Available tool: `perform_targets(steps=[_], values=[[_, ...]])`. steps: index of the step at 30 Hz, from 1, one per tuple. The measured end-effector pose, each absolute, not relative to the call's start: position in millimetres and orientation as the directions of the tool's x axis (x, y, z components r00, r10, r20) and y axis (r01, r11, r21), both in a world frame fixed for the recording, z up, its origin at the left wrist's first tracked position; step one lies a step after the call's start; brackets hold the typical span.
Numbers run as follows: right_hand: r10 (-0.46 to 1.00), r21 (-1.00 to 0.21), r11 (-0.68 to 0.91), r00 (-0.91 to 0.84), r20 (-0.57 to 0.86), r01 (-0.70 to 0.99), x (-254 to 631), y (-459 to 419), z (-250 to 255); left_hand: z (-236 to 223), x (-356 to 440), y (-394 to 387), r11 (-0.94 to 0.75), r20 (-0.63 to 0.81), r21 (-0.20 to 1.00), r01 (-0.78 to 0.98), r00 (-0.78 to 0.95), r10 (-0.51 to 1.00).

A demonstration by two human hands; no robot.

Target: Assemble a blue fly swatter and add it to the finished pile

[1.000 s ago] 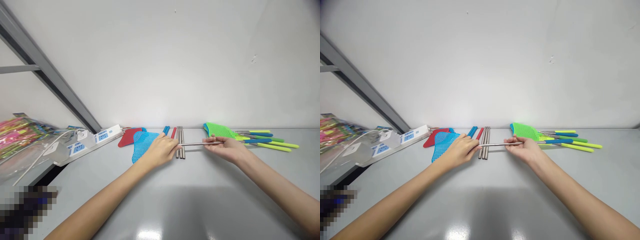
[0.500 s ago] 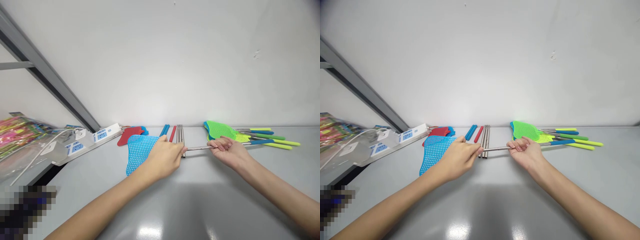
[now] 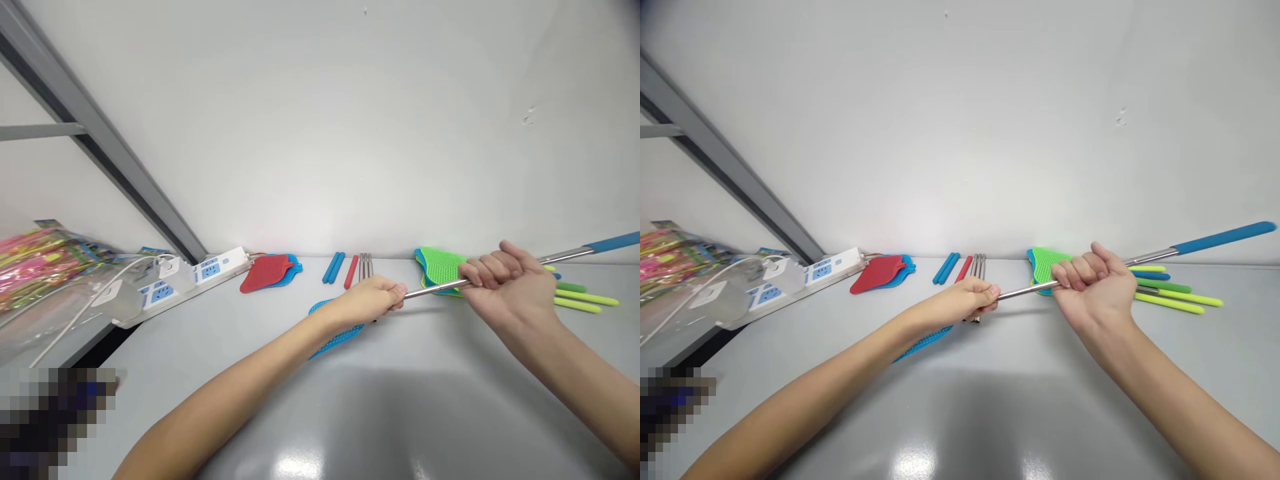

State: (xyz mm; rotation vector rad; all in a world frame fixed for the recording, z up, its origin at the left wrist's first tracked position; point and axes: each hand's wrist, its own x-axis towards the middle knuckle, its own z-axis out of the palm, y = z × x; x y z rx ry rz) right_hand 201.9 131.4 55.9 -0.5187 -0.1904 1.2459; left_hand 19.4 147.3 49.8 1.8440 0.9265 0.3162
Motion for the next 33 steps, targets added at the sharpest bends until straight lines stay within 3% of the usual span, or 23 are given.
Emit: perform_targets(steps=[4,9,11,14,17,19,21,28,33], values=[[0.941,-0.485,0.235,0.323,-0.106,-0.843,201.9,130.0,57.5,52.2,20.6,148.0,-0.034,-0.253,0.934,0.355,0.728,0.637],[0.945,-0.444,0.164,0.27,-0.185,-0.881,199.6,135.7,52.8,59.0,14.3,145.6,-0.212,-0.2,0.837,0.505,0.643,0.739],[0.938,-0.436,0.129,0.252,-0.237,-0.891,198.7,140.2,50.7,60.3,12.4,143.8,-0.322,-0.14,0.723,0.611,0.586,0.798],[0.902,-0.436,-0.015,0.176,-0.395,-0.9,197.9,145.8,48.9,57.4,10.3,140.9,-0.51,0.049,0.451,0.733,0.55,0.834],[0.802,-0.367,-0.251,0.02,-0.597,-0.896,199.1,147.4,48.5,49.5,5.8,137.9,-0.645,0.224,0.165,0.746,0.608,0.761],[0.746,-0.301,-0.334,-0.055,-0.663,-0.893,201.8,146.9,48.6,44.7,0.1,135.2,-0.677,0.259,0.066,0.733,0.643,0.721],[0.739,-0.275,-0.35,-0.082,-0.669,-0.896,205.8,146.9,48.9,42.6,-7.3,131.8,-0.703,0.262,0.033,0.71,0.673,0.692],[0.832,-0.362,-0.331,-0.089,-0.547,-0.872,210.0,149.3,50.7,48.5,-25.0,125.1,-0.743,0.224,0.037,0.668,0.719,0.658],[0.884,-0.406,-0.071,0.131,-0.448,-0.911,195.7,140.5,42.4,43.3,-18.3,126.6,-0.753,0.184,0.073,0.654,0.733,0.655]])
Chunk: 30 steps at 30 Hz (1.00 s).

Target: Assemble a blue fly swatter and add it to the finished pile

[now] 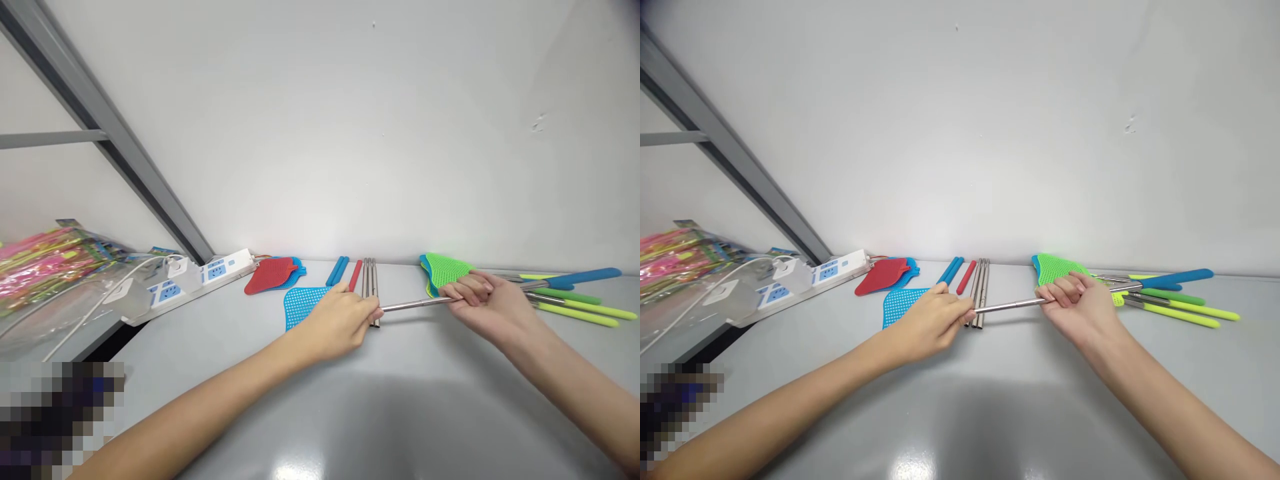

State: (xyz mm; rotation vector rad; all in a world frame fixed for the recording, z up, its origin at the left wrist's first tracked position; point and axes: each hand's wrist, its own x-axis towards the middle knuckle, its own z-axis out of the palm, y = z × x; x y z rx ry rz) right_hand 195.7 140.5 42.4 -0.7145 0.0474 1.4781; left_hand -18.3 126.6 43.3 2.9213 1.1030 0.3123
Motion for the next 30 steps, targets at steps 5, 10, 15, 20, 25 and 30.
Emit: perform_targets(steps=[5,10,15,20,25,30], values=[[0.884,-0.367,0.062,0.222,-0.412,-0.928,186.0,135.6,30.3,41.6,-12.3,127.2,-0.738,0.117,0.107,0.666,0.729,0.675],[0.917,-0.384,0.079,0.219,-0.334,-0.92,182.4,134.3,32.1,44.5,-14.1,127.6,-0.717,0.084,0.217,0.663,0.719,0.69],[0.939,-0.396,0.084,0.206,-0.275,-0.914,180.9,133.0,31.7,45.7,-15.0,130.1,-0.676,0.072,0.368,0.638,0.705,0.705],[0.967,-0.424,0.095,0.185,-0.175,-0.901,179.8,129.8,34.2,47.2,-13.2,137.2,-0.539,-0.043,0.633,0.556,0.72,0.692],[0.984,-0.437,0.108,0.16,-0.083,-0.893,179.3,128.9,39.3,46.1,-9.8,145.5,-0.325,-0.14,0.843,0.428,0.76,0.635],[0.98,-0.399,0.059,0.128,-0.15,-0.915,181.8,130.2,34.7,45.7,-7.8,149.1,0.027,-0.3,0.944,0.329,0.822,0.484]])
